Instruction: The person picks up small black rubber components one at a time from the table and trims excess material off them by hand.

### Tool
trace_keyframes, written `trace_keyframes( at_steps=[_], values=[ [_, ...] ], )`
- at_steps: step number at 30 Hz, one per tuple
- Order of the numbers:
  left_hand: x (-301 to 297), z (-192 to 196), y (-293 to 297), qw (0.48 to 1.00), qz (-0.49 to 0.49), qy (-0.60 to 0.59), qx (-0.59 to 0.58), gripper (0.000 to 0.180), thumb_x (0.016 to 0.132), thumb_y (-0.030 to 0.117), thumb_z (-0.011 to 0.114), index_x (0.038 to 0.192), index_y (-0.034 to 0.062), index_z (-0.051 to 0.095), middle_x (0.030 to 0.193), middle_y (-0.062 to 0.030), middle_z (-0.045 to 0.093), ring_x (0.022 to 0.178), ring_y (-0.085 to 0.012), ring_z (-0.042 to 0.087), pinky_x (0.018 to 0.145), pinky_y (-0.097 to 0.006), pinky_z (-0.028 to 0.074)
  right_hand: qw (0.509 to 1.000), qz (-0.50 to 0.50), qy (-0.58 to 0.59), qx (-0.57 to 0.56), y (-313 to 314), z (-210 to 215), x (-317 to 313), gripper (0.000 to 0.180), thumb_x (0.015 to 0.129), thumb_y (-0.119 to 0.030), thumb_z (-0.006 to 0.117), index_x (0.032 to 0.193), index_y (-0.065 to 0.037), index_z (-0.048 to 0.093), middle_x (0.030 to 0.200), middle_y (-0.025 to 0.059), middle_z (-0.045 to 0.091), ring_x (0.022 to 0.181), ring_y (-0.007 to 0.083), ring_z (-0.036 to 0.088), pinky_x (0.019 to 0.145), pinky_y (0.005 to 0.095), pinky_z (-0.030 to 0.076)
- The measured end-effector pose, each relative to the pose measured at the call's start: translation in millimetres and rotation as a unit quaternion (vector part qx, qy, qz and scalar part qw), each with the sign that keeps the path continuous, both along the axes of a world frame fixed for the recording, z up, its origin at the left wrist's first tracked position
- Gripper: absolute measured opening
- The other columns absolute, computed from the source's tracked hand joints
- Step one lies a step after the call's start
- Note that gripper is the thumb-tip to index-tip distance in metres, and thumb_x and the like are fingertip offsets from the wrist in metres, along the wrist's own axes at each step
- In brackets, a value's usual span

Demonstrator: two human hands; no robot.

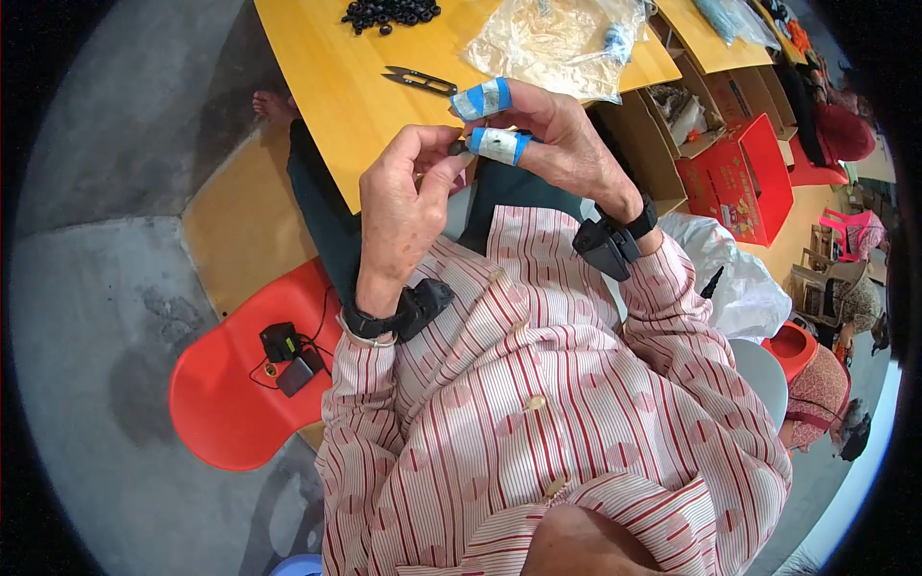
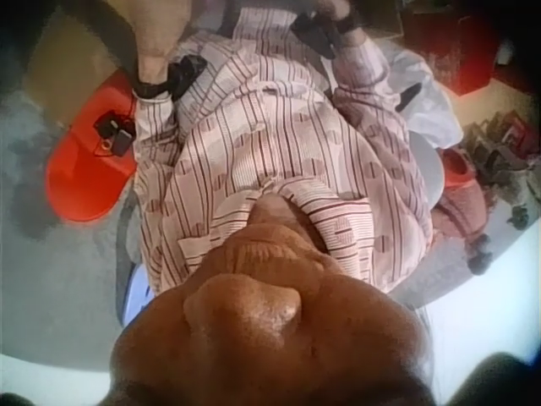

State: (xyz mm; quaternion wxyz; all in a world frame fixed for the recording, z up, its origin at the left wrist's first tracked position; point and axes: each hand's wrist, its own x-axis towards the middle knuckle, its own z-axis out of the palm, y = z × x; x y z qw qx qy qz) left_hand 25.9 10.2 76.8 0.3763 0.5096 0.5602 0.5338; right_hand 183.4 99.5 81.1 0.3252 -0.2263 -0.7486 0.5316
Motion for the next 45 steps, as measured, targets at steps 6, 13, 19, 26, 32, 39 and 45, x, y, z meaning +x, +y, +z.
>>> trace_keyframes(
  at_steps=[6, 13, 19, 26, 32, 39, 45],
  values=[
    [2, 6, -2, 0.995, 0.02, 0.096, 0.02, 0.012, 0.08, -0.002, 0.059, 0.092, -0.003, 0.058, 0.075, -0.0097, 0.062, 0.064, -0.0147, 0.062, 0.059, -0.026, 0.05, 0.998, 0.015, -0.057, -0.036, -3, 6, 1, 0.034, 0.084, -0.006, 0.063, 0.117, -0.003, 0.056, 0.103, 0.004, 0.062, 0.095, 0.0128, 0.059, 0.087, 0.0276, 0.047],
    [4, 6, 0, 0.984, 0.029, 0.168, 0.045, 0.011, 0.078, -0.001, 0.06, 0.089, -0.0015, 0.058, 0.075, -0.0102, 0.06, 0.062, -0.0173, 0.062, 0.056, -0.028, 0.048, 0.996, 0.0, -0.051, -0.074, -1, 2, 1, 0.033, 0.083, -0.007, 0.065, 0.115, -0.003, 0.057, 0.098, 0.0025, 0.062, 0.091, 0.0113, 0.059, 0.085, 0.0268, 0.048],
    [1, -1, 2, 0.98, 0.02, 0.182, 0.077, 0.012, 0.077, -0.002, 0.06, 0.089, -0.0006, 0.058, 0.074, -0.01, 0.059, 0.061, -0.0167, 0.061, 0.056, -0.027, 0.046, 0.999, -0.037, -0.036, 0.019, -3, -2, -2, 0.027, 0.081, -0.014, 0.067, 0.103, 0.0, 0.06, 0.082, 0.0057, 0.063, 0.07, 0.0108, 0.06, 0.064, 0.0268, 0.052],
    [-4, 5, -1, 0.994, -0.016, -0.097, -0.036, 0.014, 0.082, 0.004, 0.061, 0.094, -0.0039, 0.058, 0.081, -0.0041, 0.06, 0.068, -0.0073, 0.057, 0.062, -0.02, 0.046, 0.954, -0.056, -0.111, 0.273, 4, 12, 11, 0.038, 0.071, -0.017, 0.072, 0.104, -0.005, 0.06, 0.084, 0.0078, 0.062, 0.077, 0.023, 0.059, 0.068, 0.0335, 0.049],
    [-6, 7, -1, 0.979, -0.04, -0.19, -0.059, 0.02, 0.082, 0.011, 0.062, 0.095, -0.004, 0.059, 0.083, -0.0039, 0.06, 0.072, -0.0081, 0.057, 0.068, -0.02, 0.047, 0.835, -0.086, -0.211, 0.5, -9, 18, 4, 0.041, 0.059, -0.011, 0.065, 0.099, -0.006, 0.056, 0.089, 0.0038, 0.056, 0.086, 0.0224, 0.053, 0.07, 0.0338, 0.047],
    [-1, 10, -2, 0.974, -0.044, -0.214, -0.069, 0.021, 0.081, 0.011, 0.061, 0.095, -0.0046, 0.059, 0.084, -0.0061, 0.062, 0.074, -0.0096, 0.058, 0.07, -0.022, 0.047, 0.808, -0.073, -0.243, 0.533, -14, 19, 3, 0.043, 0.059, -0.012, 0.07, 0.099, -0.006, 0.058, 0.097, 0.0044, 0.059, 0.089, 0.0207, 0.055, 0.074, 0.0327, 0.047],
    [1, 13, -1, 0.973, -0.055, -0.211, -0.074, 0.02, 0.082, 0.009, 0.059, 0.095, -0.0051, 0.059, 0.084, -0.0065, 0.062, 0.075, -0.0097, 0.058, 0.07, -0.022, 0.046, 0.802, -0.096, -0.216, 0.548, -15, 14, 2, 0.047, 0.058, -0.015, 0.071, 0.102, -0.005, 0.058, 0.099, 0.0049, 0.059, 0.088, 0.0213, 0.057, 0.074, 0.0326, 0.047]
  ],
)
